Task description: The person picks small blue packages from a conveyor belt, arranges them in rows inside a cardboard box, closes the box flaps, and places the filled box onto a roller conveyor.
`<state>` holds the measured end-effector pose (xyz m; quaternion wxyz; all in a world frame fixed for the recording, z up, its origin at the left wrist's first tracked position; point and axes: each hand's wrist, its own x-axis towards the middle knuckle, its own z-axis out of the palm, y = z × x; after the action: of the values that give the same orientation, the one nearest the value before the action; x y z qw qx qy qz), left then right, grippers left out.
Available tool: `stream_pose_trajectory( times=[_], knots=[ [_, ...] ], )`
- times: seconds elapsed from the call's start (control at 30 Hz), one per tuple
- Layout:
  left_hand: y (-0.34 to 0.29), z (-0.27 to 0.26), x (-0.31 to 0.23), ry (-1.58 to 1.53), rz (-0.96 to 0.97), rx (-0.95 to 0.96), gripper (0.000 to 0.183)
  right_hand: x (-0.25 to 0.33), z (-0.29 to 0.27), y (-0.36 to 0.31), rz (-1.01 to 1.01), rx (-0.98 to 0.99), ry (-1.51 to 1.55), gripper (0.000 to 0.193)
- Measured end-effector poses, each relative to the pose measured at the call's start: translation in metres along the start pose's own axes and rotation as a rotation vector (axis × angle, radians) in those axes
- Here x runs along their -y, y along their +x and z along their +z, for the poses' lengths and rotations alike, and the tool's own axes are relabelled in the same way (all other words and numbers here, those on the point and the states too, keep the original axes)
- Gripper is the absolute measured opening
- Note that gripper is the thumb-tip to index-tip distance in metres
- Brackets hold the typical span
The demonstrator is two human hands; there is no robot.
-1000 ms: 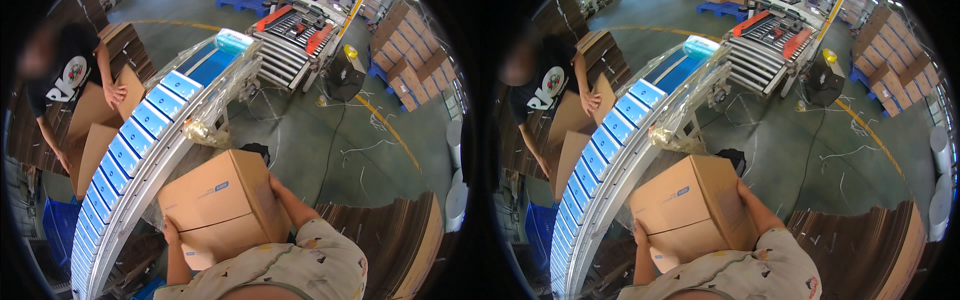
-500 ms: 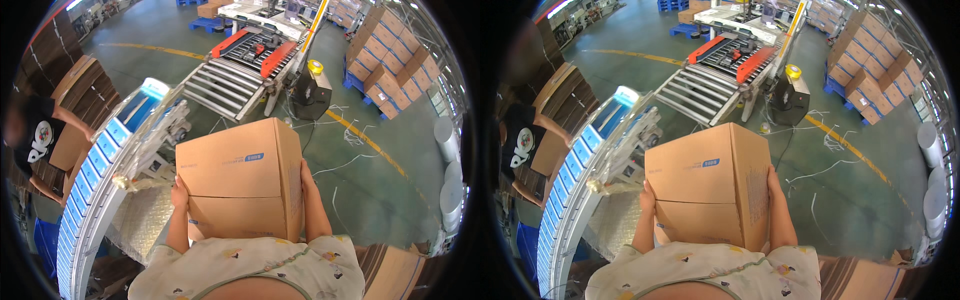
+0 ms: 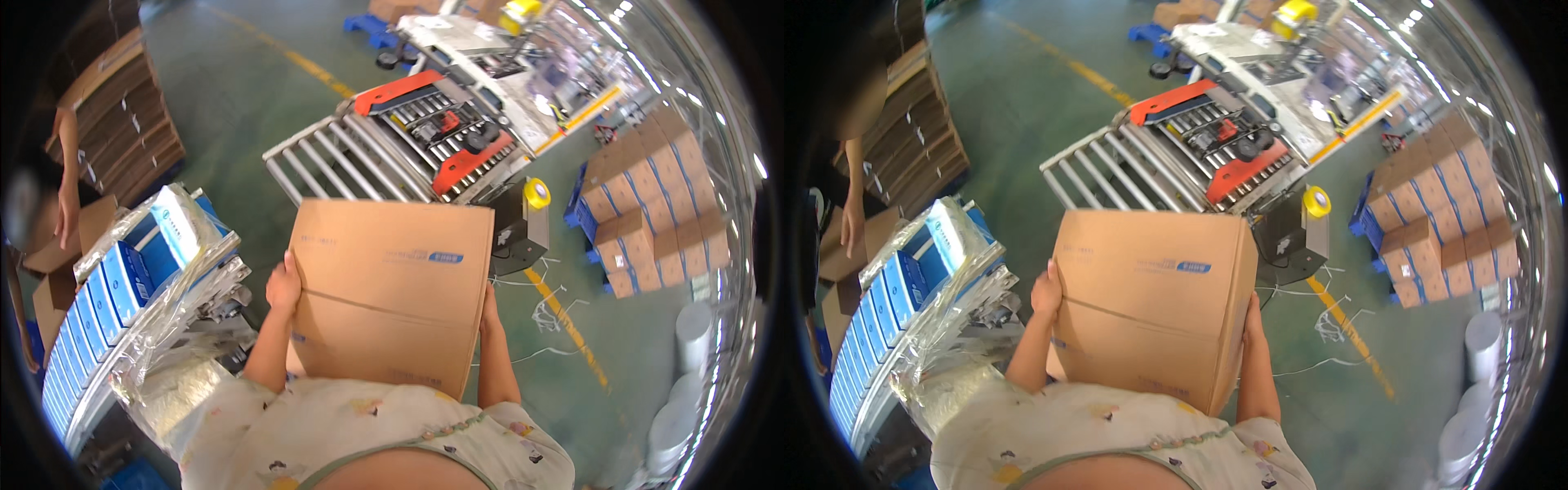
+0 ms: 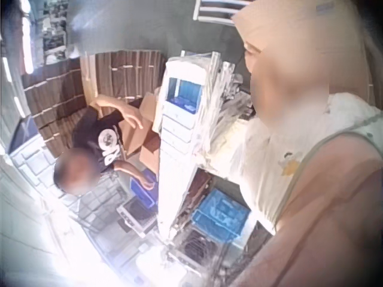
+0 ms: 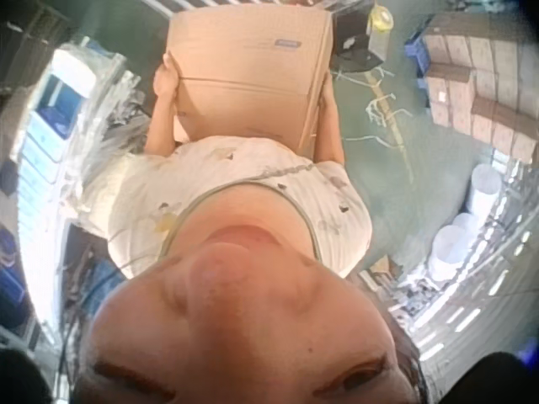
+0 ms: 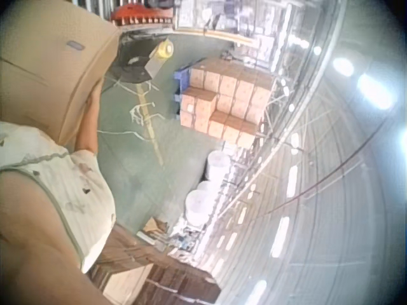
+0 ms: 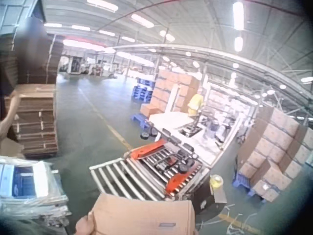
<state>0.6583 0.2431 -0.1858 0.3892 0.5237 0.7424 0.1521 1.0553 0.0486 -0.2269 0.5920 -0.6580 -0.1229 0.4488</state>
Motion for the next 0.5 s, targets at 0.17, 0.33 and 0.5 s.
stream_pose_trajectory(
  times=[0.17,0.33,0.5],
  knots=[
    [0.064,-0.005,-0.069,0.042,-0.083,-0.11,0.065,0.06,0.065,0.131,0.162,0.183,-0.078,0.062],
    [0.124,-0.007,-0.099,-0.07,-0.233,-0.289,0.066,0.095,0.168,0.288,0.13,0.342,-0.214,0.058],
    [0.165,0.045,-0.137,0.016,-0.283,-0.578,0.057,0.13,0.266,0.44,0.421,0.646,-0.356,0.058]
  ],
)
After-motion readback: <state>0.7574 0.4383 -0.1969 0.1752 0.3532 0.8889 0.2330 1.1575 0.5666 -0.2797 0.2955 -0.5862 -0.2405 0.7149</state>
